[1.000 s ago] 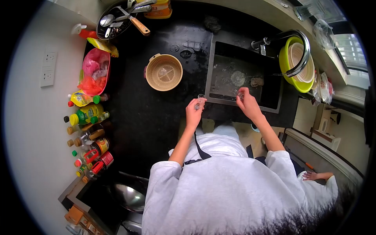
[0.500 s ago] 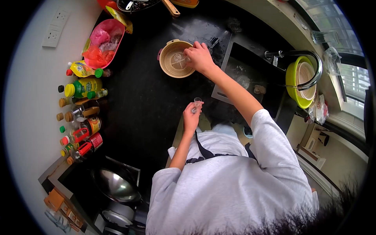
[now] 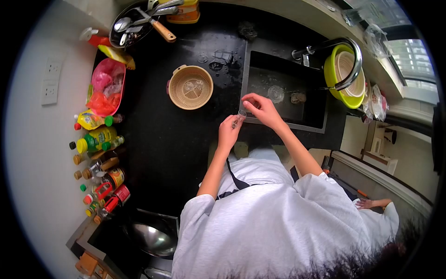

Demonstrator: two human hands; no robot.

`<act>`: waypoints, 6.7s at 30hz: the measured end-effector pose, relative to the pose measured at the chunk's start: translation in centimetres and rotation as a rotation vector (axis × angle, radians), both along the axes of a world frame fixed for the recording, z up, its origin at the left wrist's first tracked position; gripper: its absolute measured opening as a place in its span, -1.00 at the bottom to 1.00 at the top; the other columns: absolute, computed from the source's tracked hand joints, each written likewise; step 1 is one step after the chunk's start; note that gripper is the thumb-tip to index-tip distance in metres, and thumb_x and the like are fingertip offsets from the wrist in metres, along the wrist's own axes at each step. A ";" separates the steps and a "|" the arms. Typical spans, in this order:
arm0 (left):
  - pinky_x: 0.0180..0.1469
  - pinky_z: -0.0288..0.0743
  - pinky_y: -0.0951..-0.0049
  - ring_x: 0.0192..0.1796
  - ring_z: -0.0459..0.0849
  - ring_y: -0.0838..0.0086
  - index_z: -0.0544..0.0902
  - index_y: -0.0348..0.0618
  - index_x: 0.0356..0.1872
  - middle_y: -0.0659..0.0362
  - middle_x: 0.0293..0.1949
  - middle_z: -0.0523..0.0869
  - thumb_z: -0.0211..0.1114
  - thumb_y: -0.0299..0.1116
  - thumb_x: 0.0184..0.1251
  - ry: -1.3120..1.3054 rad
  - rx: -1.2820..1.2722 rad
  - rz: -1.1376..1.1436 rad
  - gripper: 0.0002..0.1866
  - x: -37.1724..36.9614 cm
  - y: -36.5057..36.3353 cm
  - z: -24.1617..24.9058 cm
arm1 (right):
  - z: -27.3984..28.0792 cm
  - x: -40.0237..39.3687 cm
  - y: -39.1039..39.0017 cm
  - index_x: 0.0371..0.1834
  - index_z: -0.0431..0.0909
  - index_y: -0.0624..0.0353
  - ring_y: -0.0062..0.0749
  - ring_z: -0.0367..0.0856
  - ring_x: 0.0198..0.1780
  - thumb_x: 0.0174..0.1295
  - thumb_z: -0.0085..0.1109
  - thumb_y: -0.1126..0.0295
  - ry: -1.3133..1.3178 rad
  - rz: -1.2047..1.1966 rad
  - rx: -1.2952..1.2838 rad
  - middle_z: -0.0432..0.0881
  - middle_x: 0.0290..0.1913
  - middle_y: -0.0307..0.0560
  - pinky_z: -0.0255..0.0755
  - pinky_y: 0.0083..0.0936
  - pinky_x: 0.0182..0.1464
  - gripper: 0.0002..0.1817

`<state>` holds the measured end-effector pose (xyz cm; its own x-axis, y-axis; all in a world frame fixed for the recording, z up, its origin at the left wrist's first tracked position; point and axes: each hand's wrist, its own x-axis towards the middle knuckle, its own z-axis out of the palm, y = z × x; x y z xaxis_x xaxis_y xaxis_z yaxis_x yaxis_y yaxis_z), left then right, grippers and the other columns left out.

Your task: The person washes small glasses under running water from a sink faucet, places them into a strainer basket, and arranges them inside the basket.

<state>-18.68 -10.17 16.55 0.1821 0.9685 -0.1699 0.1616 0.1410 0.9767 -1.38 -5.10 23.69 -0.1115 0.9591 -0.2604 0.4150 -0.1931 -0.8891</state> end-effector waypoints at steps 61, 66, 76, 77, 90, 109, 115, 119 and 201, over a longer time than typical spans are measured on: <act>-0.59 0.21 0.51 -0.64 0.40 0.56 0.71 -0.19 -0.11 0.30 -0.63 0.45 0.31 -0.23 0.49 0.020 -0.660 -0.827 -0.78 19.9 15.2 -3.5 | -8.1 19.8 -2.8 0.04 0.62 0.36 -0.52 0.74 -0.20 0.47 0.14 0.35 0.836 -0.829 -0.244 0.75 -0.12 -0.02 0.67 -0.58 -0.07 -0.72; -0.62 0.03 0.64 -0.62 0.20 0.78 0.72 -0.21 -0.14 0.45 -0.59 0.32 0.30 -0.19 0.51 -0.146 -0.689 -0.756 -0.74 20.9 12.4 -1.2 | -8.2 21.8 -4.9 0.08 0.67 0.19 -0.67 0.67 -0.31 0.46 0.13 0.37 0.492 -0.730 -0.178 0.74 -0.22 -0.23 0.56 -0.71 -0.22 -0.76; -0.37 0.53 0.21 -0.44 0.68 0.19 0.65 -0.32 -0.23 0.02 -0.48 0.68 0.26 -0.38 0.38 0.644 0.260 -0.860 -0.83 15.0 11.5 -3.2 | -6.6 17.7 -7.0 0.14 0.62 0.14 -0.46 0.67 -0.39 0.24 0.34 0.34 0.026 -0.480 -0.087 0.72 -0.36 -0.12 0.53 -0.45 -0.22 -0.61; -0.26 0.61 0.12 -0.32 0.77 0.04 0.62 -0.32 -0.28 -0.08 -0.42 0.73 0.24 -0.45 0.32 0.904 0.440 -0.870 -0.88 13.9 11.6 -2.6 | -6.8 16.5 -6.6 0.17 0.59 0.13 -0.41 0.67 -0.38 0.24 0.34 0.32 0.050 -0.464 -0.126 0.72 -0.35 -0.13 0.54 -0.42 -0.19 -0.58; -0.14 0.64 0.04 -0.16 0.76 -0.04 0.62 -0.24 -0.26 -0.08 -0.28 0.75 0.21 -0.52 0.22 0.958 0.446 -0.813 -0.90 10.3 12.5 -0.3 | -6.3 8.4 -4.8 0.20 0.58 0.11 -0.52 0.72 -0.26 0.26 0.41 0.24 0.267 -0.482 -0.111 0.74 -0.29 -0.12 0.61 -0.48 -0.22 -0.54; -0.26 0.43 0.46 -0.36 0.47 0.52 0.31 -0.15 0.08 0.15 -0.36 0.52 0.25 -0.33 0.52 -0.123 -0.116 0.138 -0.68 -1.7 0.1 0.9 | 0.0 -11.9 17.7 -0.12 0.70 0.04 -0.10 0.75 -0.22 0.11 0.41 0.23 -0.573 0.562 0.606 0.74 -0.33 -0.12 0.63 -0.26 -0.16 -0.71; -0.13 0.52 0.42 -0.12 0.63 0.38 0.55 -0.16 0.01 0.14 -0.20 0.68 0.35 -0.37 0.40 -0.063 -0.108 0.091 -0.75 -2.0 -3.3 0.6 | -1.5 -15.7 19.9 -0.21 0.73 -0.09 -0.14 0.77 -0.24 0.10 0.36 0.28 -0.859 0.927 0.598 0.75 -0.34 -0.15 0.64 -0.22 -0.25 -0.82; -0.09 0.55 0.41 -0.05 0.65 0.36 0.61 -0.12 0.03 0.18 -0.12 0.73 0.40 -0.39 0.32 -0.017 -0.055 0.089 -0.71 -1.9 -3.5 0.5 | -2.7 -16.1 20.7 -0.18 0.72 -0.16 -0.17 0.76 -0.29 0.09 0.37 0.21 -0.937 1.026 0.712 0.70 -0.40 -0.20 0.62 -0.24 -0.32 -0.79; -0.33 0.50 0.42 -0.32 0.60 0.57 0.68 -0.22 0.04 0.18 -0.20 0.75 0.25 -0.26 0.52 -0.291 -0.450 -0.634 -0.73 20.4 11.5 -4.1 | -10.5 19.1 -6.0 0.07 0.63 0.13 -0.69 0.60 -0.35 0.58 -0.05 0.20 0.581 -0.784 -0.267 0.68 -0.31 -0.25 0.45 -0.72 -0.30 -0.69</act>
